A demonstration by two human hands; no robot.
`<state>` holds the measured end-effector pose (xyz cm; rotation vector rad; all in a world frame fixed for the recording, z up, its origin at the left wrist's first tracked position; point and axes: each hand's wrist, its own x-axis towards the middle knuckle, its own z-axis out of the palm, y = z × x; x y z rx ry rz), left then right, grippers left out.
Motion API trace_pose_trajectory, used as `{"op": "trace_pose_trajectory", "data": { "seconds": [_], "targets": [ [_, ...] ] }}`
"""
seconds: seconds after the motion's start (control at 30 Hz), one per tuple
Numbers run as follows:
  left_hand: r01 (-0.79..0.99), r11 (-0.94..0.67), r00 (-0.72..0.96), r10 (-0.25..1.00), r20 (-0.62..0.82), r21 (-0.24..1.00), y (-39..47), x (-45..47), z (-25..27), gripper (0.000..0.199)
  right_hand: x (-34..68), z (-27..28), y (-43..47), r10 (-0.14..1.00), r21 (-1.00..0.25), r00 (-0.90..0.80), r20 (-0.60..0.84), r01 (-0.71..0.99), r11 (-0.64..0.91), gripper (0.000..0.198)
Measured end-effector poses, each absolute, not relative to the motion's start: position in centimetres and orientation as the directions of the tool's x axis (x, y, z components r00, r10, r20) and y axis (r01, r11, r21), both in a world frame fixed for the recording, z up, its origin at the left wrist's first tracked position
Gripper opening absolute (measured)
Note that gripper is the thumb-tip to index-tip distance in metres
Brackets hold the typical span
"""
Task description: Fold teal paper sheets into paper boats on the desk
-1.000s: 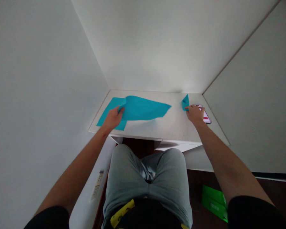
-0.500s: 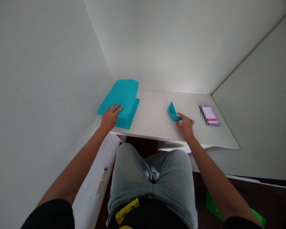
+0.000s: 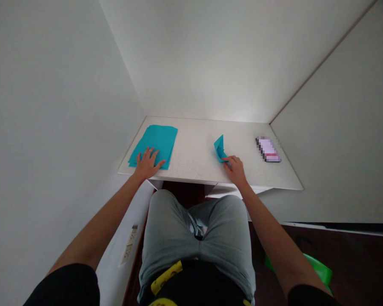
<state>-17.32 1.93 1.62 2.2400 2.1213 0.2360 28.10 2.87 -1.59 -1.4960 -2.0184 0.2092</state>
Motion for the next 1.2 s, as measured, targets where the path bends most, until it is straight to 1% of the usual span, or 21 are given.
{"op": "trace_pose_trajectory", "data": {
  "seconds": [0.07,0.13,0.17,0.23,0.33,0.4,0.43,0.57,0.63,0.7,0.73,0.8,0.87,0.93,1.0,1.07,1.13,1.2],
  "targets": [
    [0.981,-0.093,0.063,0.983,0.174,0.170,2.1,-15.5,1.6,0.071,28.1,-1.7,2.8,0.875,-0.445,-0.218,0.432,0.793,0.417,0.030],
    [0.959,-0.145,0.087,0.969,0.231,0.244,2.2,-12.6,1.4,0.071,27.9,-1.7,2.6,0.840,-0.401,-0.276,0.467,0.781,0.479,0.031],
    [0.937,-0.172,0.100,0.966,0.238,0.305,2.4,-10.8,1.3,0.072,27.8,-1.5,2.4,0.825,-0.370,-0.312,0.472,0.779,0.506,0.032],
    [0.858,-0.215,0.109,0.964,0.244,0.466,2.8,-6.5,0.7,0.077,27.5,-1.2,2.0,0.794,-0.298,-0.387,0.468,0.777,0.554,0.036],
    [0.628,-0.237,0.122,0.971,0.207,0.741,3.9,-0.4,-0.5,0.093,27.1,-0.8,1.5,0.756,-0.217,-0.467,0.458,0.766,0.605,0.039],
    [0.506,-0.220,0.103,0.975,0.195,0.834,4.7,2.4,-1.2,0.092,27.0,-0.8,1.3,0.746,-0.196,-0.484,0.458,0.763,0.616,0.038],
    [0.469,-0.206,0.088,0.978,0.187,0.859,5.1,3.2,-1.4,0.087,27.0,-0.8,1.3,0.744,-0.195,-0.489,0.456,0.761,0.619,0.038],
    [0.399,-0.153,0.027,0.988,0.155,0.904,6.0,4.0,-1.7,0.053,26.8,-0.8,1.2,0.738,-0.226,-0.511,0.440,0.733,0.642,0.034],
    [0.384,-0.161,0.003,0.985,0.174,0.909,6.1,3.8,-1.6,0.037,26.6,-0.6,1.1,0.731,-0.259,-0.522,0.440,0.706,0.659,0.030],
    [0.376,-0.180,-0.041,0.977,0.210,0.909,6.0,3.6,-1.4,0.025,26.5,-0.2,1.0,0.731,-0.313,-0.514,0.449,0.676,0.667,0.029],
    [0.368,-0.184,-0.069,0.972,0.224,0.912,5.9,3.6,-1.3,0.023,26.5,-0.1,1.0,0.739,-0.346,-0.493,0.459,0.667,0.660,0.030],
    [0.337,-0.181,-0.111,0.967,0.229,0.924,5.8,3.6,-1.0,0.024,26.5,-0.1,1.0,0.772,-0.408,-0.405,0.490,0.676,0.613,0.031],
    [0.291,-0.165,-0.109,0.973,0.204,0.942,5.7,3.7,-0.9,0.026,26.4,-0.3,1.1,0.812,-0.443,-0.272,0.516,0.727,0.525,0.031],
    [0.249,-0.154,-0.081,0.981,0.179,0.956,5.7,3.7,-0.8,0.027,26.2,-0.4,1.0,0.848,-0.447,-0.138,0.512,0.801,0.399,0.030],
    [0.233,-0.156,-0.064,0.983,0.175,0.960,5.7,3.8,-0.8,0.029,25.6,0.0,0.9,0.876,-0.420,-0.052,0.479,0.863,0.281,0.027],
    [0.240,-0.174,-0.064,0.979,0.195,0.955,5.7,3.8,-0.8,0.037,24.8,1.1,1.0,0.900,-0.383,-0.045,0.434,0.895,0.230,0.023],
    [0.264,-0.213,-0.074,0.968,0.240,0.941,5.6,3.7,-0.9,0.048,23.7,2.7,1.4,0.922,-0.359,-0.109,0.370,0.899,0.250,0.021],
    [0.294,-0.253,-0.088,0.953,0.290,0.922,5.6,3.6,-0.9,0.057,22.4,4.3,2.1,0.941,-0.356,-0.194,0.278,0.889,0.288,0.024]
  ]
}}
